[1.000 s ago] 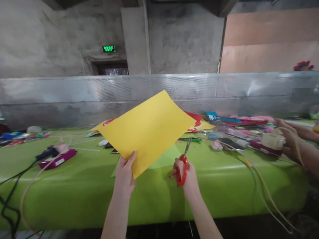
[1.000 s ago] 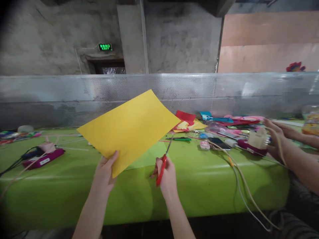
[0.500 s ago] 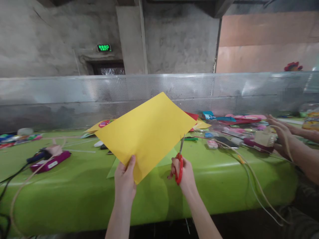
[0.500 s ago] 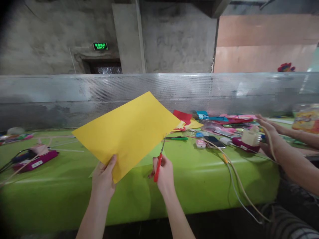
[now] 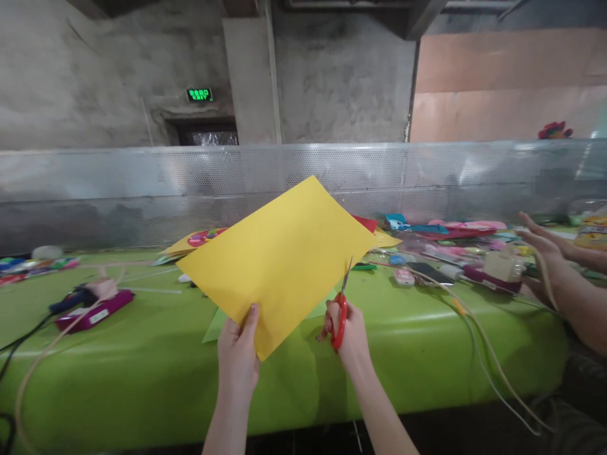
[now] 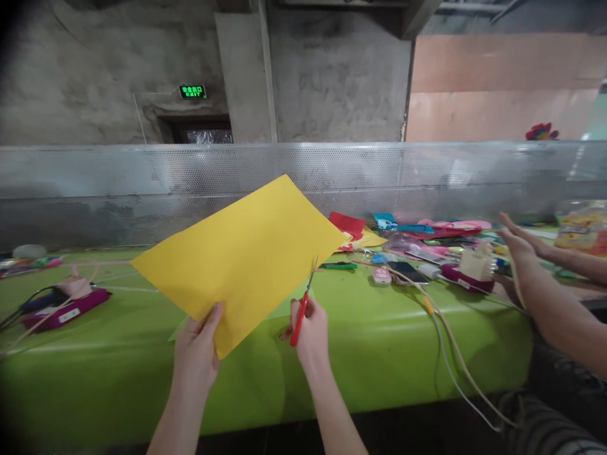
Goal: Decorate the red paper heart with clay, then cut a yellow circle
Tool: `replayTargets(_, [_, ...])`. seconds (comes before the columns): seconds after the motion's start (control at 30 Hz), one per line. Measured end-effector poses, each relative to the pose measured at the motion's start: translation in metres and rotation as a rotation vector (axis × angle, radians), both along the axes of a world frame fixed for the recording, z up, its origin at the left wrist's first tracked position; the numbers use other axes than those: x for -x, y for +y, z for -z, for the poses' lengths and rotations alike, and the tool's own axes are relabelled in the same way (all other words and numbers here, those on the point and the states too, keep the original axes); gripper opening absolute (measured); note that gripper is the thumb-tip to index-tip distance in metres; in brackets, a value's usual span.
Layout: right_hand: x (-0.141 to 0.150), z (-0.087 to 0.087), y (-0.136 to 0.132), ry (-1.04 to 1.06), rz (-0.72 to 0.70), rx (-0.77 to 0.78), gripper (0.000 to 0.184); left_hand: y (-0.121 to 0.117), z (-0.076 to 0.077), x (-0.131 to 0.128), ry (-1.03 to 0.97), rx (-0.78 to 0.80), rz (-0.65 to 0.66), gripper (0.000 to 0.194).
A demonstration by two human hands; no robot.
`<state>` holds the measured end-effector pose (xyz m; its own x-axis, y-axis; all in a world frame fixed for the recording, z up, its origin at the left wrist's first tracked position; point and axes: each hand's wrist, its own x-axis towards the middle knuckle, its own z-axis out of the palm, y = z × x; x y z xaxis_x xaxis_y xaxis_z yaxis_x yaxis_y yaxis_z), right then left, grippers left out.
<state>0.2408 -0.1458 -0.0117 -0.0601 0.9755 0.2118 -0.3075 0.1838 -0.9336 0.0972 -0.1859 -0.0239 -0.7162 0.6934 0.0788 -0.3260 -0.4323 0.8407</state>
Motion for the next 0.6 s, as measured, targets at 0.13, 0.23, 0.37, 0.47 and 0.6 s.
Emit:
replayTargets(0.13, [0.002,0.003,-0.003,-0.007,0.017,0.019,0.020,-0.006,0.004,-0.004,0.119,0.186,-0.100,0.026])
replayTargets(0.23, [0.004,0.007,-0.006,-0.002,0.034,0.018,0.023,-0.009,0.007,-0.007,0.224,0.291,-0.202,0.036])
replayTargets(0.37, [0.003,0.011,-0.009,0.016,0.056,0.013,0.026,-0.011,0.011,-0.010,0.369,0.381,-0.291,0.035])
replayTargets(0.47, [0.001,0.013,-0.009,0.004,0.072,0.015,0.027,-0.012,0.013,-0.008,0.462,0.390,-0.298,0.034])
replayTargets(0.6, [-0.003,0.012,-0.010,-0.003,0.053,0.018,0.027,-0.010,0.012,-0.001,0.492,0.419,-0.314,0.032])
